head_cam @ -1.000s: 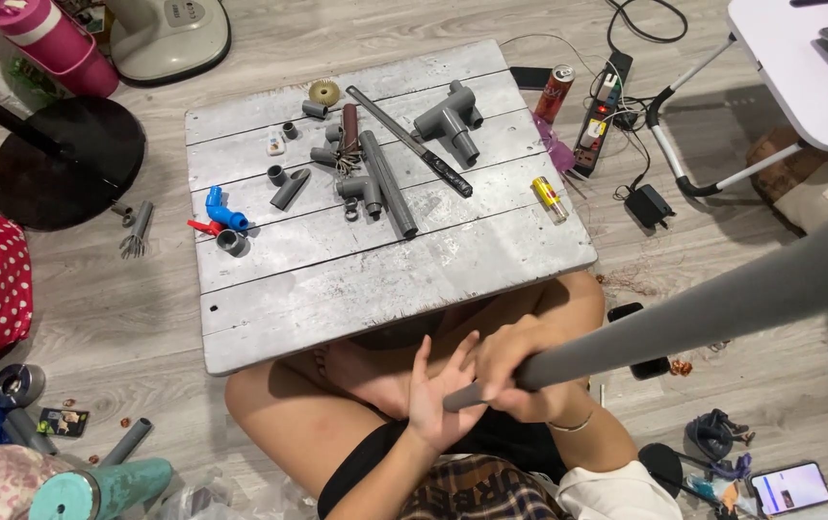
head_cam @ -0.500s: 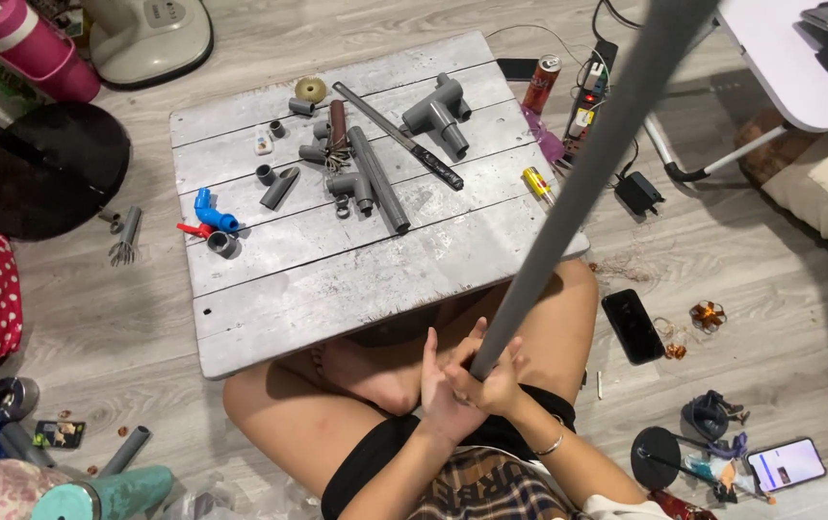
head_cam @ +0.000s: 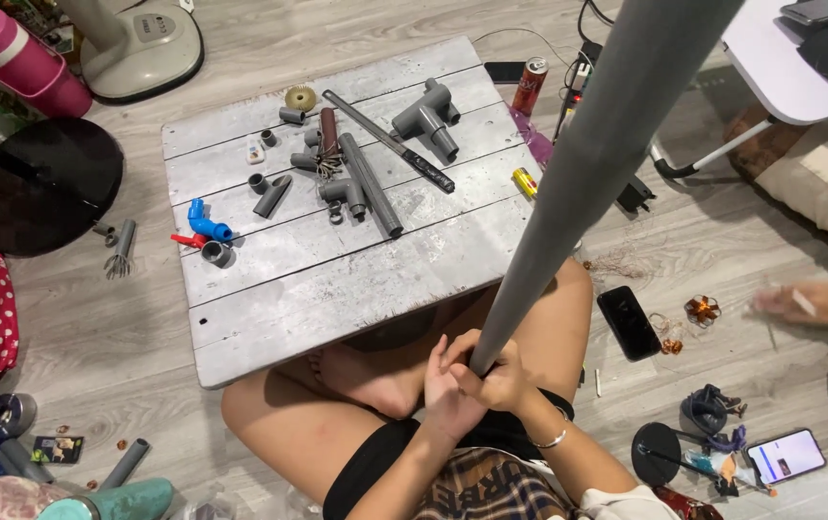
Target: The person is assembling a structure made of PVC pipes and connectors on a small wooden table while sitting on the floor.
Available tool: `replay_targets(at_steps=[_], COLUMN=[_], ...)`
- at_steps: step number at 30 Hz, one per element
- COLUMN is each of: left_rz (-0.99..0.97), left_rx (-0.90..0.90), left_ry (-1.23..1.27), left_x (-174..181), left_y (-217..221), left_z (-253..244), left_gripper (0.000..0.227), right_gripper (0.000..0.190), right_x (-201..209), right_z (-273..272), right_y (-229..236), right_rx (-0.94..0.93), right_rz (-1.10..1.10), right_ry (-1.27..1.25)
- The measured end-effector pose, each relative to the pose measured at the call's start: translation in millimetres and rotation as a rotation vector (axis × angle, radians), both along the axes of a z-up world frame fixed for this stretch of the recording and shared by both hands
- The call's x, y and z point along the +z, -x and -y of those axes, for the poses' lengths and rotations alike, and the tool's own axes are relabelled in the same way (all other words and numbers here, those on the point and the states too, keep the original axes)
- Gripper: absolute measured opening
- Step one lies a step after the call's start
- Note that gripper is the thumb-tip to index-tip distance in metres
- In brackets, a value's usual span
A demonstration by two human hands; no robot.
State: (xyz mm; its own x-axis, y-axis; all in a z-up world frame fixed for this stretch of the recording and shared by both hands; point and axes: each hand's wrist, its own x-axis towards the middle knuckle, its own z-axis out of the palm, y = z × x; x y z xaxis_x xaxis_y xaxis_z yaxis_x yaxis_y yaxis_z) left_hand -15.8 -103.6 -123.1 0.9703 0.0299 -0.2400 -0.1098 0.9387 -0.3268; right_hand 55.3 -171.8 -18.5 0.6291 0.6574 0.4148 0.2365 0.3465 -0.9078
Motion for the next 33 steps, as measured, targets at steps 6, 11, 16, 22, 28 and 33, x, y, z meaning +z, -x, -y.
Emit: replay_targets(at_steps=[6, 11, 16, 22, 28, 33], left_rz=[-0.14, -0.4, -0.428, -0.494, -0.416, -0.393], left_rx=[-0.156, -0.364, -0.524, -0.534, -0.476, -0.806], left_ry=[-0.384, -0.589, -0.644, -0.663, -0.648, -1.216], left_x=[-14.1, -82.1, -107.7, -137.4, -155.0, -82.8], left_y=[12.8, 42.2, 41.5, 41.7, 44.7, 49.0], left_z=[-9.4, -25.1, -26.4, -27.7, -27.8, -46.2], left_gripper=[0.065, 0.053, 0.057, 0.053, 0.044, 0.046], right_gripper=[0.018, 0.013, 0.009, 0.011, 0.01, 0.012], right_x=[19.1, 43.3, 76.5, 139.7, 152.3, 199.2], right_z=[2.7, 9.2, 12.4, 11.8, -7.2, -5.4], right_y=[-6.8, -3.3, -28.6, -44.6, -30.7, -22.4], right_rx=[0.078, 0.12, 0.279, 0.171, -0.066, 0.3], right_rz=[0.057, -0.116, -0.071, 0.05, 0.156, 0.039], right_ry=[0.011, -0.2, -0.427, -0.483, -0.276, -0.214])
